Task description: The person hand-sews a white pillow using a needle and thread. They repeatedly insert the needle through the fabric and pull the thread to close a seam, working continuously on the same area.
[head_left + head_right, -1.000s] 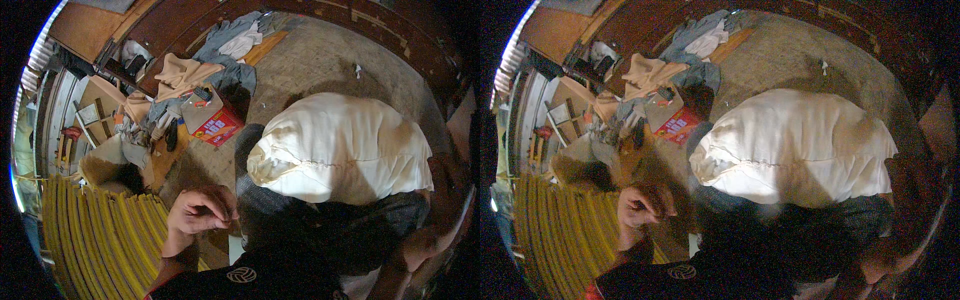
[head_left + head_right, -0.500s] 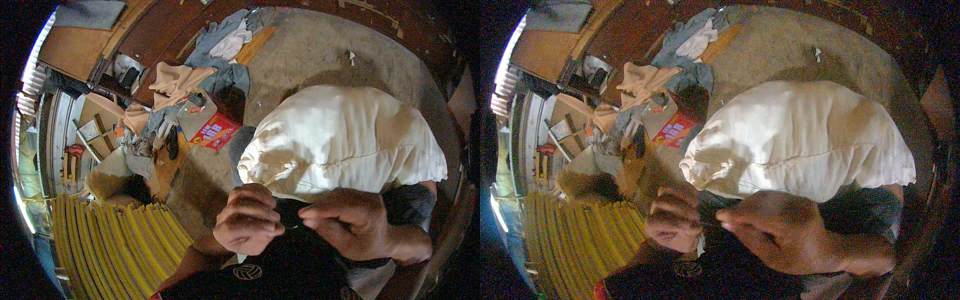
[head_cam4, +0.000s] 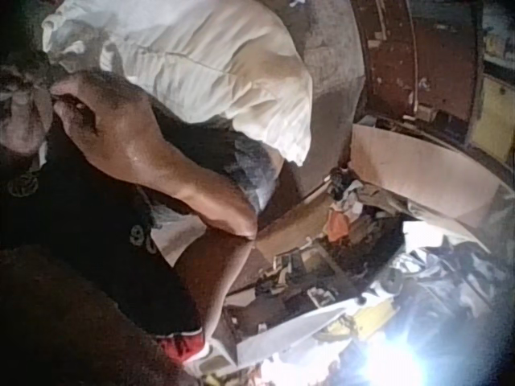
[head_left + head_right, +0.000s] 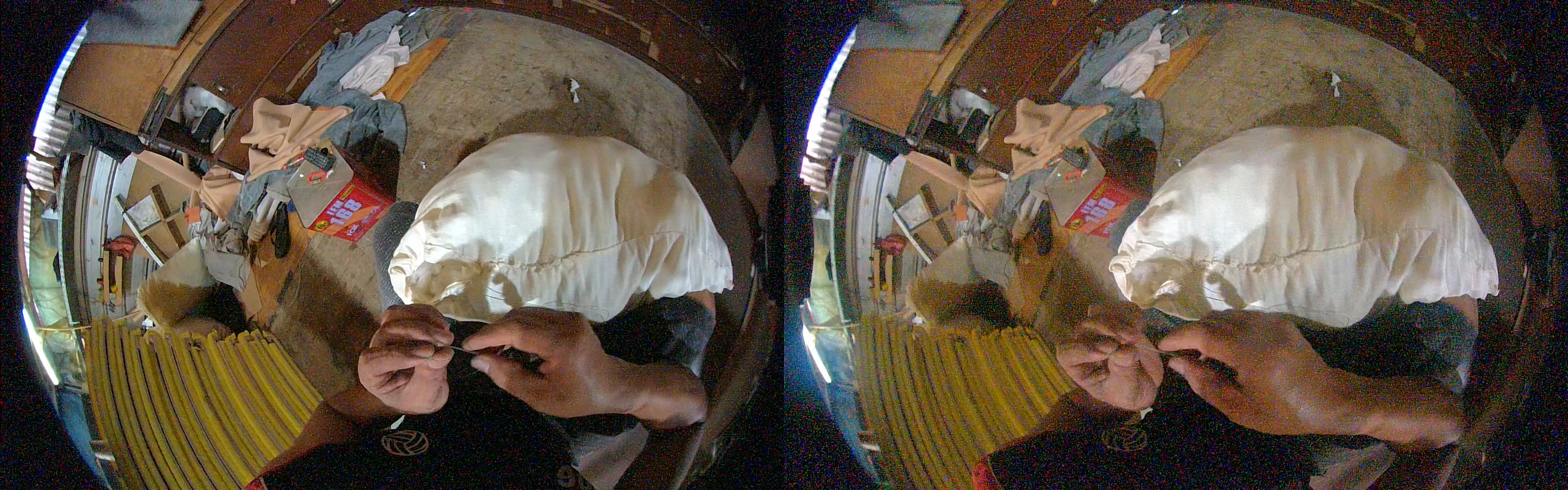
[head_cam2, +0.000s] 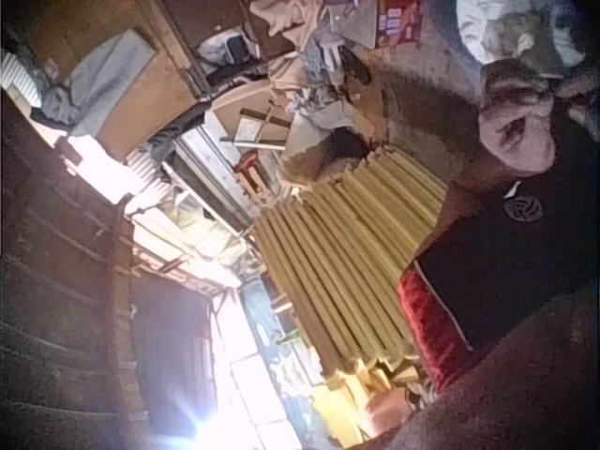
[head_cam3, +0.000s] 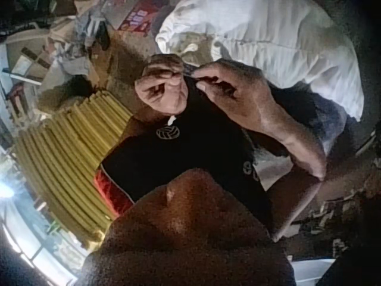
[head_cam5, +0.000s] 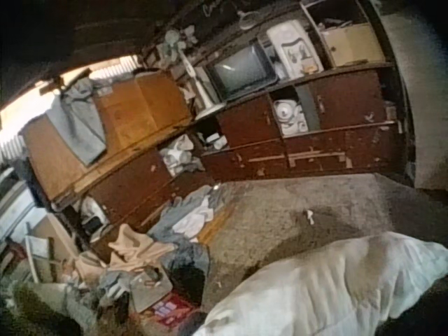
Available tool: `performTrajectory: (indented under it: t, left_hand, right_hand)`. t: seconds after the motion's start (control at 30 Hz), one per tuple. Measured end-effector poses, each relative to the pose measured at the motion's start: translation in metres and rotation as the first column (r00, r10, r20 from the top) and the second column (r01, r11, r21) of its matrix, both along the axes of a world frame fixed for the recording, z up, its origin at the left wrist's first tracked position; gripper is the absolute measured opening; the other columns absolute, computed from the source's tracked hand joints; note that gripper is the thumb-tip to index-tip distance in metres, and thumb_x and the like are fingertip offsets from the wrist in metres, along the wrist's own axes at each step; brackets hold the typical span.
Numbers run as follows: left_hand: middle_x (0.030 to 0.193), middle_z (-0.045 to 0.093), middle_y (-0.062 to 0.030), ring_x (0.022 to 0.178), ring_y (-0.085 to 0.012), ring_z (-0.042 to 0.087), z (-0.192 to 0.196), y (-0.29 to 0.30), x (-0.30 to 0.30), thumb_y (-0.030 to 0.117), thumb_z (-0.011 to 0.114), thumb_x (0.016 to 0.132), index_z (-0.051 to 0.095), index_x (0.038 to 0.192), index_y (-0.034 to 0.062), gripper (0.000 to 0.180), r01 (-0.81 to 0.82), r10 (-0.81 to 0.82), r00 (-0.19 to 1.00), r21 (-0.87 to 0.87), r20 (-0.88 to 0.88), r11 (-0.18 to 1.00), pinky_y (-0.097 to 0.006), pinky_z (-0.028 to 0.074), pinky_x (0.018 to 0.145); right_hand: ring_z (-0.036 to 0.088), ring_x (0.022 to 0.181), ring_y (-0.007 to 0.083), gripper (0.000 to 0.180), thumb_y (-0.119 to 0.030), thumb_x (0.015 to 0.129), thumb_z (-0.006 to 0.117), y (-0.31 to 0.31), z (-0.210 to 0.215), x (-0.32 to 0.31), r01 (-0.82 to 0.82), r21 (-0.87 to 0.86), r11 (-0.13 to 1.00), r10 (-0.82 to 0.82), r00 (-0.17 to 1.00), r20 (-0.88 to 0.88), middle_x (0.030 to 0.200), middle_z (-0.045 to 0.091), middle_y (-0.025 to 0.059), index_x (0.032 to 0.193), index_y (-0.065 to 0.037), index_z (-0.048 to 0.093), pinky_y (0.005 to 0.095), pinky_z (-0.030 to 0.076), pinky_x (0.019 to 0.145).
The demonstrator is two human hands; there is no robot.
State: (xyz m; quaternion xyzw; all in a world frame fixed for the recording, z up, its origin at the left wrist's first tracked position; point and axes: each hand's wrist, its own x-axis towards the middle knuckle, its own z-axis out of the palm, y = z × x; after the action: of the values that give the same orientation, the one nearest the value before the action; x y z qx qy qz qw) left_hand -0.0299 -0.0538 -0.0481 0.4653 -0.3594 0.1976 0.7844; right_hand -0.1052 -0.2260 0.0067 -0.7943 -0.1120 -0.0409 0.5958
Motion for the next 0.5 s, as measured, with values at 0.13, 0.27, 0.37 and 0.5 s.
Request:
performTrajectory:
  t: [0.13, 0.27, 0.37, 0.5]
  left_hand:
    - [0.093, 0.071, -0.0154, 0.085, -0.0293, 0.068, 0.0, 0.003, 0.001, -0.007, 0.077, 0.082, 0.063, 0.101, 0.003, 0.026, -0.017, 0.016, 1.0, 0.158, 0.004, 0.987, -0.042, 0.055, 0.076]
    - [0.093, 0.072, -0.0141, 0.088, -0.0299, 0.069, 0.005, 0.011, 0.009, -0.005, 0.082, 0.079, 0.066, 0.101, 0.0033, 0.029, -0.014, -0.018, 0.997, 0.435, 0.071, 0.9, -0.042, 0.052, 0.083]
    - [0.105, 0.073, -0.0153, 0.098, -0.0305, 0.068, 0.012, 0.024, 0.028, 0.009, 0.09, 0.074, 0.07, 0.1, 0.0047, 0.033, -0.109, 0.018, 0.987, 0.571, 0.163, 0.814, -0.045, 0.048, 0.093]
    - [0.124, 0.068, -0.0151, 0.115, -0.0354, 0.062, 0.055, 0.02, 0.071, 0.015, 0.085, 0.077, 0.076, 0.11, 0.0066, 0.035, -0.353, 0.026, 0.919, 0.793, 0.393, 0.497, -0.047, 0.047, 0.099]
  right_hand:
    - [0.073, 0.089, 0.0221, 0.019, -0.008, 0.092, 0.076, -0.007, -0.008, -0.003, 0.113, 0.218, 0.969, -0.118, 0.993, 0.011, 0.098, 0.073, 0.012, 0.11, -0.004, 0.07, 0.0329, 0.057, 0.078]
    - [0.069, 0.092, 0.0143, 0.013, -0.002, 0.094, 0.072, -0.005, 0.0, 0.0, 0.189, 0.451, 0.872, -0.166, 0.982, -0.09, 0.099, 0.073, 0.0094, 0.107, -0.002, 0.071, 0.0284, 0.055, 0.08]
    - [0.067, 0.093, 0.0118, 0.011, -0.002, 0.096, 0.07, -0.015, 0.003, 0.003, 0.273, 0.383, 0.882, -0.285, 0.958, -0.028, 0.099, 0.072, 0.0078, 0.107, 0.0, 0.071, 0.0262, 0.053, 0.082]
    - [0.064, 0.091, 0.0095, 0.013, -0.003, 0.098, 0.069, -0.016, -0.005, 0.023, 0.396, 0.527, 0.752, -0.398, 0.91, -0.116, 0.099, 0.07, 0.0045, 0.11, 0.001, 0.069, 0.0239, 0.051, 0.081]
